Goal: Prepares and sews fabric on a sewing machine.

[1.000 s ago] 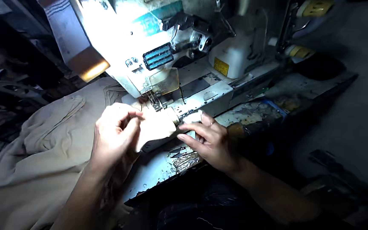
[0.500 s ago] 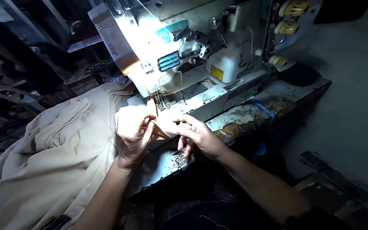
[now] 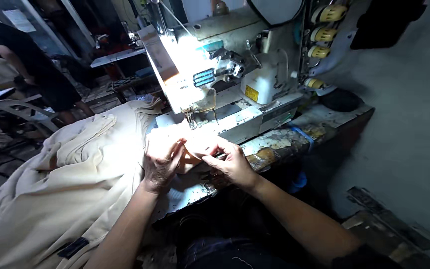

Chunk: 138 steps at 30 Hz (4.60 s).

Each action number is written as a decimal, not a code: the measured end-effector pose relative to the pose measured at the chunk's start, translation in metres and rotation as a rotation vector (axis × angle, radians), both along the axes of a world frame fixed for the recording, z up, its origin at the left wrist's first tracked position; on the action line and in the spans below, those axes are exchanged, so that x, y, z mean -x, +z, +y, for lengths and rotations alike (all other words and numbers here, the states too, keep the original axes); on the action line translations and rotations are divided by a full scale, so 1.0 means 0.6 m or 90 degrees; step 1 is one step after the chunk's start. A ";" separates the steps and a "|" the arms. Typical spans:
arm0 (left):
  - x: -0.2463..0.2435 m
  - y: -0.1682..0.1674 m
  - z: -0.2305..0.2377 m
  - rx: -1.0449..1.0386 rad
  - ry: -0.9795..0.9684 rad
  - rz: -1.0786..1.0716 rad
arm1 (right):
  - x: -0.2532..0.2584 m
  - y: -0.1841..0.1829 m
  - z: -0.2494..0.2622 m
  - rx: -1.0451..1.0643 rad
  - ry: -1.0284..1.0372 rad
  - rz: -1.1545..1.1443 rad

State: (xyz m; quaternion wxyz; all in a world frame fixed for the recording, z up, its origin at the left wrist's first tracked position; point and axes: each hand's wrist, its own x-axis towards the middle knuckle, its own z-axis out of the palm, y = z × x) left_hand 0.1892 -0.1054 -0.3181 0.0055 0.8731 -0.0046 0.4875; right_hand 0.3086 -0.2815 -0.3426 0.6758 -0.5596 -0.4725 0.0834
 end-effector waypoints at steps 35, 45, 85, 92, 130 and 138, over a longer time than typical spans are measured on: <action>-0.029 0.100 0.067 -0.015 -0.236 0.538 | -0.037 -0.070 0.026 0.016 0.110 -0.073; -0.022 0.103 0.108 -0.164 -0.135 0.451 | -0.061 -0.072 0.046 0.016 0.125 -0.128; 0.005 0.152 0.063 -0.261 0.030 0.440 | -0.048 -0.058 0.039 -0.072 0.141 -0.068; -0.003 0.163 0.052 -0.250 0.078 0.479 | -0.059 -0.062 0.054 -0.066 0.145 -0.092; 0.007 0.068 0.036 -0.120 0.043 0.384 | -0.050 -0.053 0.054 -0.088 0.015 -0.174; 0.049 0.009 -0.036 -0.068 0.002 0.295 | 0.000 -0.071 0.005 -0.091 -0.002 -0.176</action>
